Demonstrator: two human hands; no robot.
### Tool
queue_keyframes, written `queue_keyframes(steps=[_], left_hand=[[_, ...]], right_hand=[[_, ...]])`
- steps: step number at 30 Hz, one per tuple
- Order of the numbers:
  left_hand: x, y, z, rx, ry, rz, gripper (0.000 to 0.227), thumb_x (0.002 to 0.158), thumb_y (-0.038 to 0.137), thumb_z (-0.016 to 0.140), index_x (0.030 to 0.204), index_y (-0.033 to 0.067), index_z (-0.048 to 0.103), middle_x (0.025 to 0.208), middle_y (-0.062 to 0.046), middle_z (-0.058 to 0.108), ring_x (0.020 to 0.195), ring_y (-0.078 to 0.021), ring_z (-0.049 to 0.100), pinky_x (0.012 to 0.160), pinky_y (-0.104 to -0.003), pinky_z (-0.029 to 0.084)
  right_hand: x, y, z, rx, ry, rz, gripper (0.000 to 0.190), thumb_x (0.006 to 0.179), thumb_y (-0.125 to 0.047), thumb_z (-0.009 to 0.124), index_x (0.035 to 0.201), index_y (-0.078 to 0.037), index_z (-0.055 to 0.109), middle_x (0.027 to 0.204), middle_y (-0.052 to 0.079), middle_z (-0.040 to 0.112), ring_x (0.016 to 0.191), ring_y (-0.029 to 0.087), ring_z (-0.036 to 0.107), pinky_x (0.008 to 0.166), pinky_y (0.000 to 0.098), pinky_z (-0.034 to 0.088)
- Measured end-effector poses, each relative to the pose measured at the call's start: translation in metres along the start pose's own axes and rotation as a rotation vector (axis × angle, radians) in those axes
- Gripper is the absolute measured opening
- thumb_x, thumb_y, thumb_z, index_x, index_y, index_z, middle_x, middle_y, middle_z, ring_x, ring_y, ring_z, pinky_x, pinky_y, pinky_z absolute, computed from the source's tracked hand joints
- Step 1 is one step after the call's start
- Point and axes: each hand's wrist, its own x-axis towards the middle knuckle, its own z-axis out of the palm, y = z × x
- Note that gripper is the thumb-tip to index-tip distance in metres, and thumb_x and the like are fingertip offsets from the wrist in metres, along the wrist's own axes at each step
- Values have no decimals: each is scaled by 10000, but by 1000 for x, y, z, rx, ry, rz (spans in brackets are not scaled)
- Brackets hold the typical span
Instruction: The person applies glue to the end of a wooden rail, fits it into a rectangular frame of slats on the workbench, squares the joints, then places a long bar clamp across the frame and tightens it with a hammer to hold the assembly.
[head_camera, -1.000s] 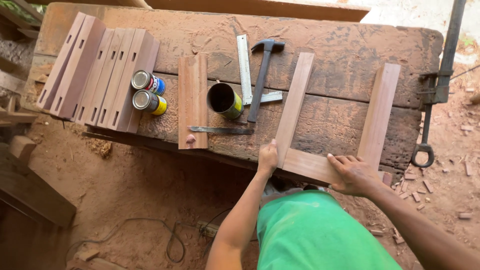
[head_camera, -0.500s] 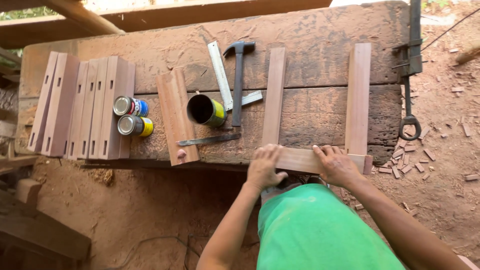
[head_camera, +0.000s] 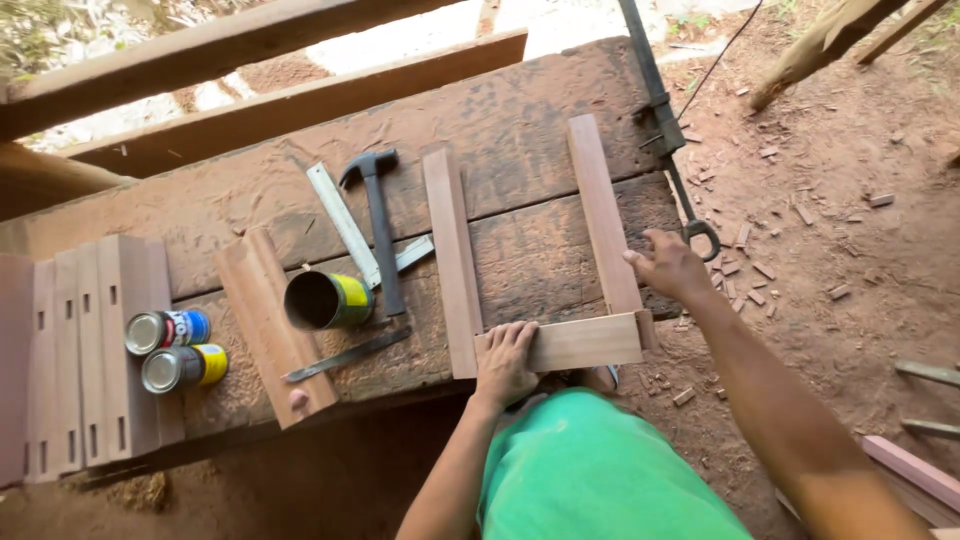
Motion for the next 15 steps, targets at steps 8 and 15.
queue_keyframes(steps=[8, 15], left_hand=[[-7, 31, -29, -60, 44, -32, 952, 534, 96, 697, 1444, 82, 418, 1402, -118, 469, 1407, -317, 377, 1284, -439, 203], [-16, 35, -46, -116, 81, -34, 935, 522, 62, 628, 1436, 48, 426, 1392, -154, 474, 1418, -354, 383, 1275, -460, 205]], right_hand=[[33, -7, 42, -109, -428, 261, 1050, 603, -703, 845, 1251, 51, 505, 1256, 329, 668, 1207, 469, 654, 1021, 567, 522], [20, 45, -4, 261, -415, 348, 902, 608, -329, 972, 1319, 63, 580, 1182, 379, 685, 1169, 504, 649, 952, 562, 527]])
